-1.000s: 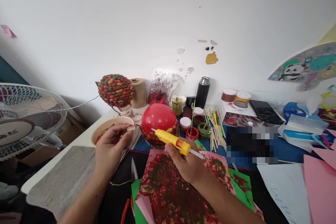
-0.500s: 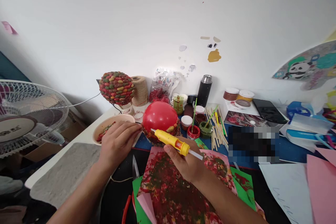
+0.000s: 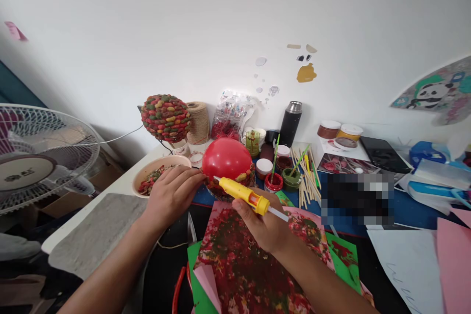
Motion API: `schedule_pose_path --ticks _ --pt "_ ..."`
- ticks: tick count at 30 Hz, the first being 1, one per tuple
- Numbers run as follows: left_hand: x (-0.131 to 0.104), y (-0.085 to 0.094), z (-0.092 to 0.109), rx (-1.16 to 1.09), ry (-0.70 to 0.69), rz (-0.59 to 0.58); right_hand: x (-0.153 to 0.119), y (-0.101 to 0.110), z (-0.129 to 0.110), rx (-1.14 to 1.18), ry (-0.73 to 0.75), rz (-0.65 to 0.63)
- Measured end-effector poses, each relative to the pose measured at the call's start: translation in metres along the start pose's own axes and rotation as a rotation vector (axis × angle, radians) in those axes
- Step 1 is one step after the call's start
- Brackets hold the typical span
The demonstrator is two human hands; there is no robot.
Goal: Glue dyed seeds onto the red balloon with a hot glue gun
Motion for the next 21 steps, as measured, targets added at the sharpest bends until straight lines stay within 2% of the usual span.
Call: schedule_pose_path --ticks 21 --pt "0.0069 -0.0004 0.0047 0.004 -0.055 -0.058 0.0004 -0.0009 0.0009 0.008 -0.014 -0.019"
Point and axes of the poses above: each hand's wrist, its own x-axis towards the middle knuckle, its own y-axis out of the back of the hand, z = x × y, the point moved 5 cm from there along x, towards the middle knuckle, and after that the axes turned 1 degree about -y, right-handed, at the moved point
